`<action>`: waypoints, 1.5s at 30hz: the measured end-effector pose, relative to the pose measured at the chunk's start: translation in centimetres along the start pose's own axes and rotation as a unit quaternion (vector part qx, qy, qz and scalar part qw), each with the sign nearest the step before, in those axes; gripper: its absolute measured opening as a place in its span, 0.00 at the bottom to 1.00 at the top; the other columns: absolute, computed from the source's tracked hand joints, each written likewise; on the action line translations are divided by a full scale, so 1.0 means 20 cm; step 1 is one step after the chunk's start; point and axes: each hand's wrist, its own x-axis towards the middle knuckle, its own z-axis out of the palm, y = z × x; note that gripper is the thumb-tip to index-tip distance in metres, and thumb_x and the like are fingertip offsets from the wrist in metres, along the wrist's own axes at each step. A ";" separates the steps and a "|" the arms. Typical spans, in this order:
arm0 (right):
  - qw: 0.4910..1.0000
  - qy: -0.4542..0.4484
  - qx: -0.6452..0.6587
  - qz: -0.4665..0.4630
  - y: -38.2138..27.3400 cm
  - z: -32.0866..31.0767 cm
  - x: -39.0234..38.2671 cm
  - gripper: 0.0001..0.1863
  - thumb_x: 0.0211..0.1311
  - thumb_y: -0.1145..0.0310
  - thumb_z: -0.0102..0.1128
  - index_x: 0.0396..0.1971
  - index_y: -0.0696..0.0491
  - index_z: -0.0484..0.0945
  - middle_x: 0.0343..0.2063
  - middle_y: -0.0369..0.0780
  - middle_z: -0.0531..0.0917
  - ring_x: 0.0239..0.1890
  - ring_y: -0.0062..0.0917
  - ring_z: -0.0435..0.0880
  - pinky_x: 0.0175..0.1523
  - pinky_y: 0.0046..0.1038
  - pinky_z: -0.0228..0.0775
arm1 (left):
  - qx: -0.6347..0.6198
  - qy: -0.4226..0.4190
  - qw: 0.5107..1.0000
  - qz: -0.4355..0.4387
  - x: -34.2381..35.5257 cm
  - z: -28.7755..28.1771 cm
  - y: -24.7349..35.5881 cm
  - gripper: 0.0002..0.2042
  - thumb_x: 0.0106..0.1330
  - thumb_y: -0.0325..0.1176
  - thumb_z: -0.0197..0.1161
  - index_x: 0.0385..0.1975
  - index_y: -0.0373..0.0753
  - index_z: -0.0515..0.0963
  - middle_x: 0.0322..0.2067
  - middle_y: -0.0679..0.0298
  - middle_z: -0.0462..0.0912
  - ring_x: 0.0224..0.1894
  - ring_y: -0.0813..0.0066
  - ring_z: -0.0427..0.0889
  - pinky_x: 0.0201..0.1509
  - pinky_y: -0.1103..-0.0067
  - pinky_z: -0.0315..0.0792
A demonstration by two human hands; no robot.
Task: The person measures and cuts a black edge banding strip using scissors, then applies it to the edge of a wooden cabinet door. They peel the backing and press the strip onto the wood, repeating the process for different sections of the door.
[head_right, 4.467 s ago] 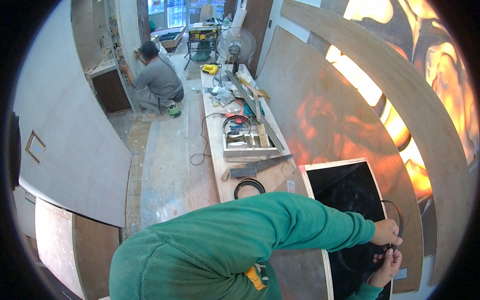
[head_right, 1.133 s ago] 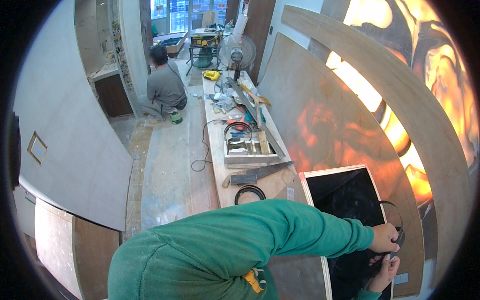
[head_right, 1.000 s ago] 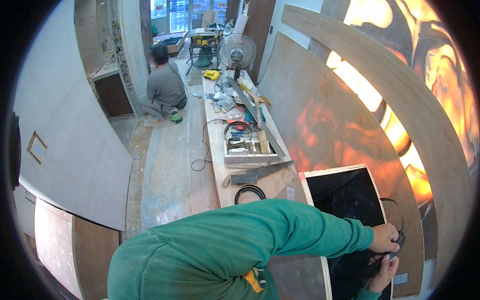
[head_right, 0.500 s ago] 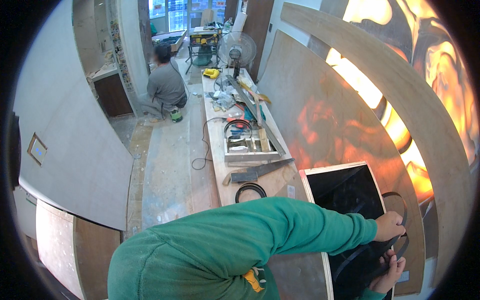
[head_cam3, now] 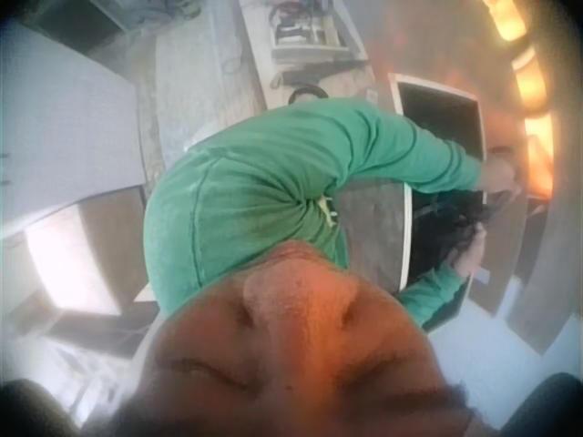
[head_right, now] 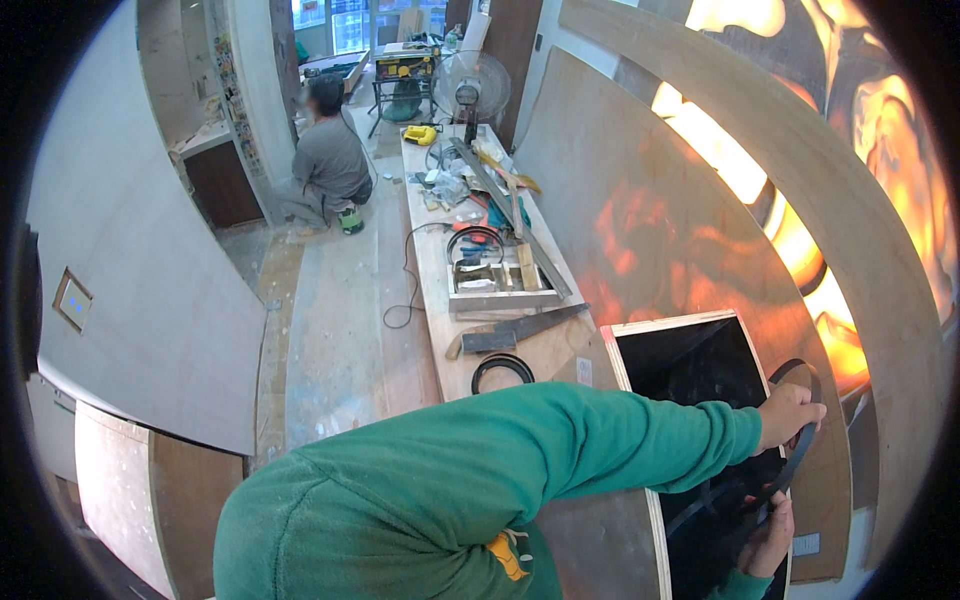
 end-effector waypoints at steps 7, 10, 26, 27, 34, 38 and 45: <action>0.976 -0.093 -0.192 0.047 0.03 0.02 0.00 0.14 0.68 0.60 0.55 0.28 0.56 0.73 0.23 0.37 0.77 0.28 0.22 0.78 0.39 0.24 0.69 | -0.012 0.030 0.998 0.047 0.04 -0.06 0.11 0.12 0.68 0.38 0.58 0.26 0.37 0.73 0.18 0.66 0.75 0.16 0.78 0.74 0.19 0.80 0.68; 0.990 -0.069 -0.123 0.031 -0.01 0.07 -0.02 0.16 0.69 0.57 0.56 0.32 0.56 0.73 0.23 0.36 0.75 0.27 0.21 0.78 0.34 0.24 0.72 | 0.042 -0.071 0.994 0.072 -0.05 -0.03 0.14 0.07 0.61 0.33 0.63 0.30 0.36 0.76 0.22 0.64 0.79 0.22 0.78 0.77 0.24 0.80 0.71; 0.991 -0.067 -0.060 0.101 -0.03 0.03 0.00 0.15 0.71 0.59 0.52 0.30 0.54 0.70 0.23 0.37 0.75 0.22 0.24 0.76 0.26 0.26 0.70 | 0.166 -0.219 0.958 0.086 -0.13 -0.02 0.10 0.11 0.55 0.29 0.69 0.38 0.36 0.80 0.34 0.63 0.83 0.39 0.77 0.80 0.46 0.76 0.76; 0.991 -0.075 -0.048 0.097 -0.01 0.03 0.02 0.15 0.71 0.59 0.52 0.30 0.54 0.71 0.23 0.37 0.75 0.22 0.24 0.76 0.26 0.26 0.70 | 0.173 -0.257 0.949 0.063 -0.13 -0.03 0.09 0.12 0.57 0.30 0.70 0.40 0.36 0.80 0.36 0.62 0.83 0.40 0.77 0.80 0.48 0.76 0.75; 0.994 -0.028 -0.054 0.092 -0.07 0.04 0.00 0.15 0.71 0.59 0.51 0.27 0.52 0.71 0.21 0.34 0.73 0.21 0.20 0.73 0.25 0.26 0.69 | 0.175 -0.329 0.928 -0.020 -0.13 -0.01 0.00 0.13 0.63 0.27 0.66 0.46 0.33 0.77 0.40 0.59 0.83 0.46 0.72 0.81 0.53 0.74 0.75; 0.995 -0.025 -0.028 0.095 -0.08 0.08 -0.01 0.17 0.72 0.58 0.51 0.23 0.52 0.70 0.16 0.33 0.71 0.18 0.19 0.72 0.25 0.25 0.68 | 0.170 -0.271 0.947 -0.015 -0.12 0.00 0.02 0.14 0.63 0.26 0.65 0.49 0.33 0.77 0.41 0.59 0.83 0.46 0.72 0.82 0.54 0.75 0.75; 0.989 -0.055 -0.086 0.104 -0.12 0.13 -0.04 0.19 0.71 0.56 0.51 0.22 0.52 0.69 0.16 0.34 0.72 0.16 0.20 0.72 0.24 0.24 0.68 | 0.259 -0.221 0.939 0.043 0.02 -0.12 0.12 0.14 0.64 0.28 0.64 0.49 0.33 0.78 0.38 0.62 0.85 0.43 0.76 0.82 0.51 0.78 0.75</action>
